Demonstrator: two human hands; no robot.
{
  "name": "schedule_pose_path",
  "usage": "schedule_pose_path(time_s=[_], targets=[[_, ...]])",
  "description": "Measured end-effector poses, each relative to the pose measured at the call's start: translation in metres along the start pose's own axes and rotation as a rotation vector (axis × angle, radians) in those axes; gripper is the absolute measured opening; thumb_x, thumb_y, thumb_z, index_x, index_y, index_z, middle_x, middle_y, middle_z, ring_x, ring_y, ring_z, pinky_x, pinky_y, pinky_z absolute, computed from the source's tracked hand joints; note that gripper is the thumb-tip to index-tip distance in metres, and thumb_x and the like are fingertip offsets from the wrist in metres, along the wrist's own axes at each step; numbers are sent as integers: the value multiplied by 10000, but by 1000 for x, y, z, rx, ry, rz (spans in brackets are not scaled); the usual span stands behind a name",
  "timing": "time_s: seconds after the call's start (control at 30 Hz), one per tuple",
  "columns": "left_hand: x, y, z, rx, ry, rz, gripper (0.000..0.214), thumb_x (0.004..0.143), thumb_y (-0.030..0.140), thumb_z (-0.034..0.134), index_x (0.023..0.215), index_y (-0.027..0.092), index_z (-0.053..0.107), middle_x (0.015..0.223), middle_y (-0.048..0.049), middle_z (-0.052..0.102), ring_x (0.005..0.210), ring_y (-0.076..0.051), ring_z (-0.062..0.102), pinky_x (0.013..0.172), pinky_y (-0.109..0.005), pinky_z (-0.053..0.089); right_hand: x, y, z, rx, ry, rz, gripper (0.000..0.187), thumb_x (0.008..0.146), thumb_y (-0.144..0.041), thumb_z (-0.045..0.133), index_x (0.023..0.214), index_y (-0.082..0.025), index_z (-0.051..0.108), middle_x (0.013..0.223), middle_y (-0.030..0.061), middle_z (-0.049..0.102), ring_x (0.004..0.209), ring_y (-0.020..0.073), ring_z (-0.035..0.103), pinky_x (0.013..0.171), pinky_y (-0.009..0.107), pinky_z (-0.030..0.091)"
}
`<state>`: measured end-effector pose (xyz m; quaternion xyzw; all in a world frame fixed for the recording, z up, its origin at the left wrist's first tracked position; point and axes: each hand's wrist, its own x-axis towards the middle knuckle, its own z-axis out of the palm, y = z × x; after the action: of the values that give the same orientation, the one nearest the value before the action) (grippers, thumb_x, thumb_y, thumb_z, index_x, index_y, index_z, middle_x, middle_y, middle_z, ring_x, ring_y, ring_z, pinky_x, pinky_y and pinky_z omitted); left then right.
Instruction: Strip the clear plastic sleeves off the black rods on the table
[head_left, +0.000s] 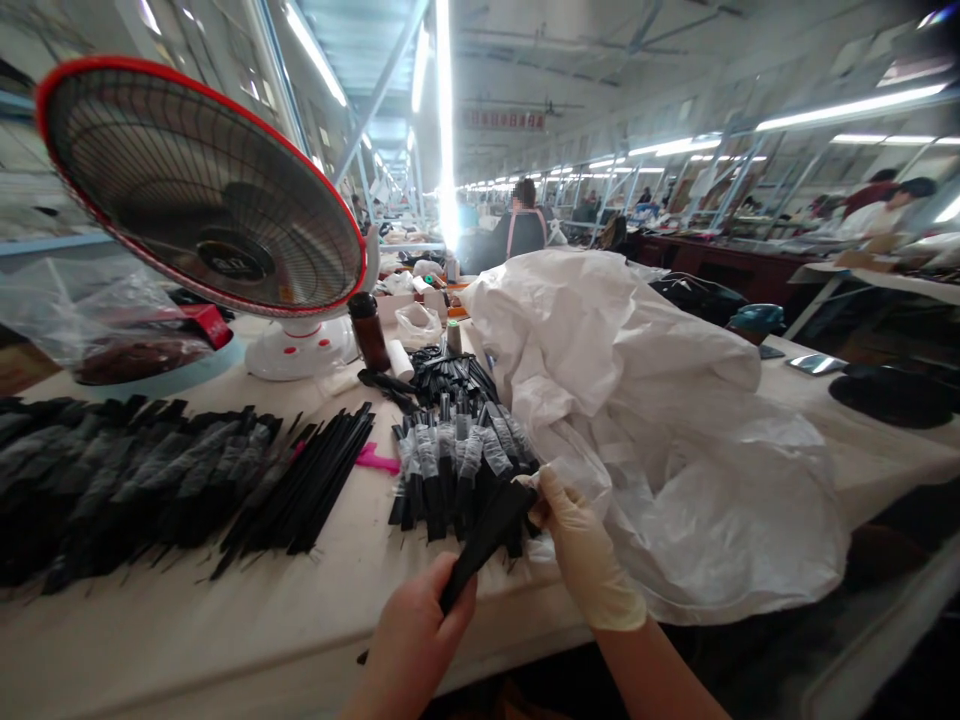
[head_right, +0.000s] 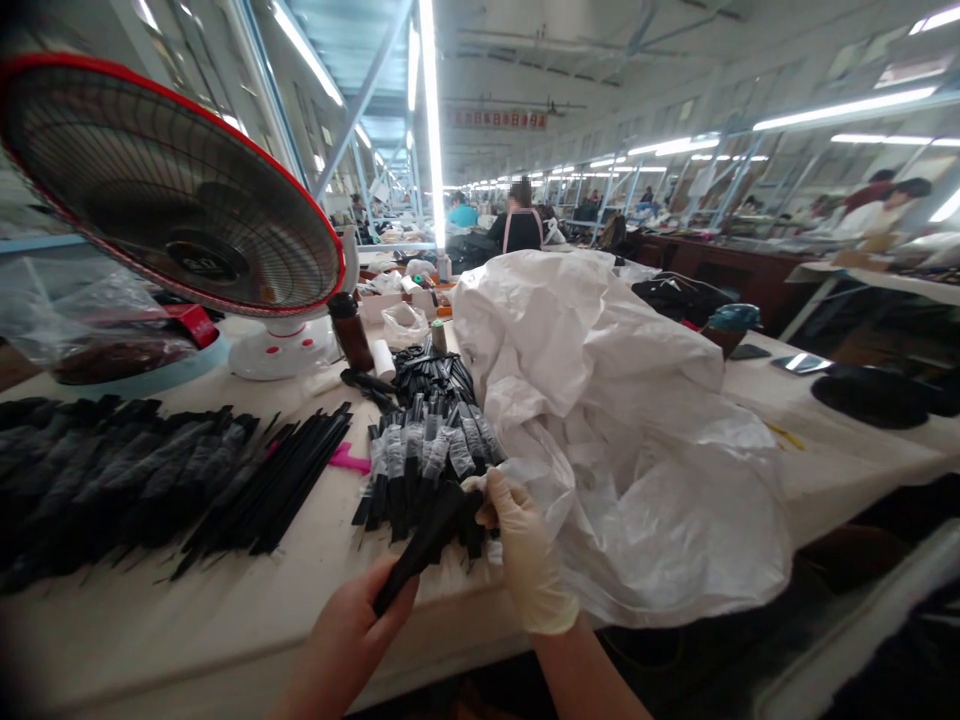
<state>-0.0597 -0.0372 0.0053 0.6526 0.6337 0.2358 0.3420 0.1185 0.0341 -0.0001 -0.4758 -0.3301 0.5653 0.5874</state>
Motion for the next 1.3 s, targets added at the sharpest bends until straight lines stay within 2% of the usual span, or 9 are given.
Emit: schedule_pose_path(time_s=[0.2,0.4,0.57,0.73,0.93,1.03,1.13,1.2,1.3], targets=[[6,5,-8,-71,-54,-13,192,838,342,425,762,207,539,596,23,491,571,-157,482,525,-233,305,-13,-4,7,-141,-13,-39,468,631,-673,649,481,-231,615,487,16,560,489,157,471,524,312,371],[6,7,-23,-201,-212,-96,163,815,314,433,803,191,539,509,80,414,429,-103,388,441,-205,293,-13,-1,-2,-287,-106,-36,544,737,-707,501,490,-234,604,490,35,579,517,185,522,596,339,423],[-1,4,-27,-224,-252,-115,135,797,294,447,756,187,518,492,93,408,408,-80,367,415,-186,277,-14,0,-5,-324,-228,-42,550,821,-659,424,736,-192,702,523,9,574,541,162,503,605,309,412],[-1,4,-27,-264,-279,-156,123,792,296,446,731,196,483,478,99,399,397,-74,348,380,-174,263,-15,-2,-4,-372,-206,-40,563,803,-659,457,914,-179,730,534,8,580,562,162,516,606,290,429],[5,1,-20,-299,-222,-105,173,820,323,438,805,179,533,468,100,406,380,-75,361,385,-178,273,-21,6,3,-477,-299,2,621,758,-732,424,669,-182,698,520,34,594,542,169,545,565,286,432],[8,3,-14,-322,-203,-80,158,823,307,443,802,182,537,474,98,411,371,-74,361,387,-180,287,-29,15,8,-592,-425,13,618,816,-688,378,610,-177,657,575,56,636,555,161,555,575,281,418],[7,2,-12,-348,-94,-87,168,846,348,428,798,199,488,522,80,457,379,-85,403,385,-188,320,-34,22,8,-728,-579,-25,605,862,-641,334,629,-186,658,617,58,650,595,168,569,592,283,408],[6,0,-13,-322,-11,-79,192,861,383,418,801,206,462,560,59,494,416,-104,468,418,-203,363,-33,24,5,-812,-584,-71,612,876,-624,319,594,-194,651,605,54,633,614,175,572,624,292,406],[4,-1,-15,-325,-11,-46,210,869,400,421,822,203,477,586,45,522,445,-108,491,454,-212,380,-33,23,4,-846,-504,-67,634,882,-622,297,557,-196,636,545,39,584,580,172,551,620,296,399]])
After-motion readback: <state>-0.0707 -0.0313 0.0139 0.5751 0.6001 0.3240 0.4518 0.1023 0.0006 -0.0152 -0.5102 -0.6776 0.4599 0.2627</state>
